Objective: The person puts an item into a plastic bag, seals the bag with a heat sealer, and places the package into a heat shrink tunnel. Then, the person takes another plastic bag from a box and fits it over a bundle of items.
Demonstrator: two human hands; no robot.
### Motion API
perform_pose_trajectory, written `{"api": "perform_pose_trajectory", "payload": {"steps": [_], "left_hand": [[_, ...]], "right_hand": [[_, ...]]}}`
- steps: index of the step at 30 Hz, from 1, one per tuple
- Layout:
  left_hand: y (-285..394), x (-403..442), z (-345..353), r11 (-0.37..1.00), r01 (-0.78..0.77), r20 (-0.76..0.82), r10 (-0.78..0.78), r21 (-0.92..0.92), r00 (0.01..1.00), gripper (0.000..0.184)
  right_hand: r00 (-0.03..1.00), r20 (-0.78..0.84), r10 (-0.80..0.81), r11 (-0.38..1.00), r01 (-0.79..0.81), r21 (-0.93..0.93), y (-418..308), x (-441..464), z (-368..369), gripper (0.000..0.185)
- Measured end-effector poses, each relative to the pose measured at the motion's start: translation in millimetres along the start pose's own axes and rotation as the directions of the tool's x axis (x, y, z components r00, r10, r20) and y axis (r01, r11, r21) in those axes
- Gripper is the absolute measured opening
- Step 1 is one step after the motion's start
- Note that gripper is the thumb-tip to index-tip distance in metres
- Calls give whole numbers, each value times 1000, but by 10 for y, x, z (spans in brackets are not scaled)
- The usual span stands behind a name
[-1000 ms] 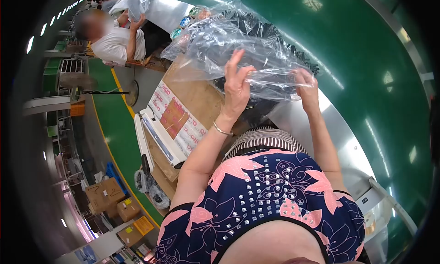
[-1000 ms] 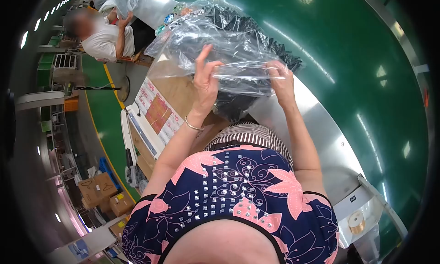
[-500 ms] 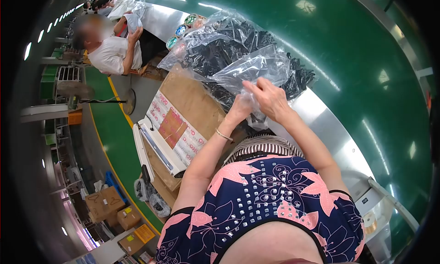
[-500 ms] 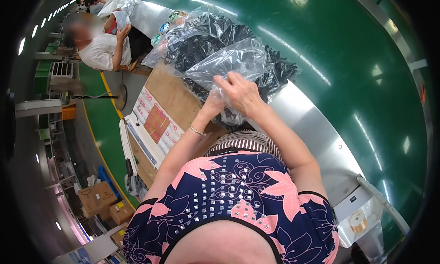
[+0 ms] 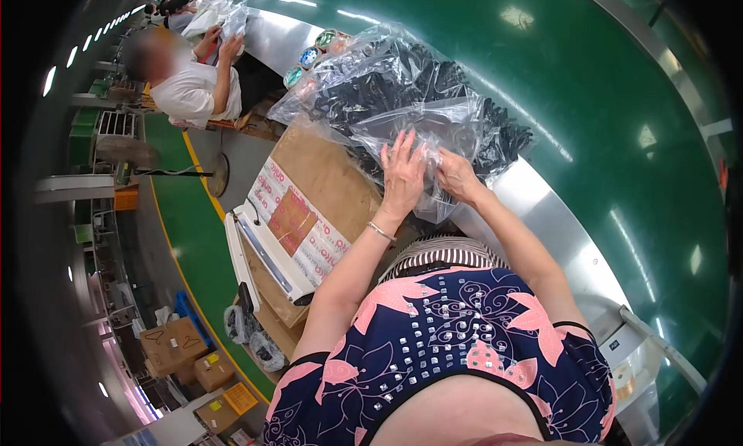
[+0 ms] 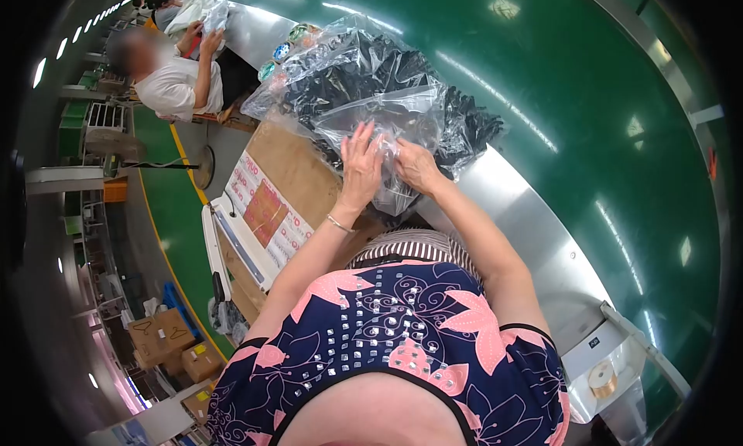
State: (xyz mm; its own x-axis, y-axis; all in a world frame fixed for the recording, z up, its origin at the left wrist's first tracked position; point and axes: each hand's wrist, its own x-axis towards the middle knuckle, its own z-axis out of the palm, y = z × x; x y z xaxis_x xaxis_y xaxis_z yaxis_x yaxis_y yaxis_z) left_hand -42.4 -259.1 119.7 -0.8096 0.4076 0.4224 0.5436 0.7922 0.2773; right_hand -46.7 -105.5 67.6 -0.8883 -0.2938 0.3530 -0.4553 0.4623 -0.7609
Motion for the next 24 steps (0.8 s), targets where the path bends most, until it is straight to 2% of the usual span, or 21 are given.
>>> {"api": "perform_pose_trajectory", "payload": {"steps": [1, 2, 4, 6, 8, 10, 12, 14, 15, 24], "left_hand": [[-114, -73, 143, 998, 46, 54, -44, -39, 998, 30], [-161, -114, 206, 993, 94, 111, -86, -75, 990, 32], [-137, -148, 210, 998, 60, 97, -56, -38, 994, 32], [-122, -194, 278, 998, 55, 35, -54, -28, 998, 32], [-119, -197, 303, 998, 59, 18, -58, -29, 998, 32], [-127, -202, 298, 997, 63, 4, -63, -32, 998, 31], [-134, -223, 286, 976, 126, -4, -128, -176, 992, 30], [-123, -239, 290, 972, 129, -46, -141, -199, 989, 26], [-121, -243, 293, 966, 130, -88, -153, -222, 984, 23], [-108, -241, 309, 986, 112, -94, -124, -121, 988, 22]], "right_hand": [[999, -37, 28, 995, -32, -94, -146, -27, -81, 26], [999, -36, 27, 995, -31, -94, -179, -76, -89, 26], [993, 85, 79, 945, -48, -325, -202, -132, -106, 25], [994, 90, 62, 919, -21, -394, -190, -156, -88, 22], [980, -84, -181, 845, 112, -524, -203, -145, -123, 18], [974, -122, -193, 842, 100, -530, -164, -110, -94, 19], [966, -161, -201, 840, 85, -536, -98, -85, -62, 20], [994, -85, -75, 899, 31, -437, -24, -86, -49, 24], [993, -85, -77, 899, 32, -436, -12, -86, -46, 24], [983, -159, -93, 935, 31, -353, 47, -103, 5, 29]]}}
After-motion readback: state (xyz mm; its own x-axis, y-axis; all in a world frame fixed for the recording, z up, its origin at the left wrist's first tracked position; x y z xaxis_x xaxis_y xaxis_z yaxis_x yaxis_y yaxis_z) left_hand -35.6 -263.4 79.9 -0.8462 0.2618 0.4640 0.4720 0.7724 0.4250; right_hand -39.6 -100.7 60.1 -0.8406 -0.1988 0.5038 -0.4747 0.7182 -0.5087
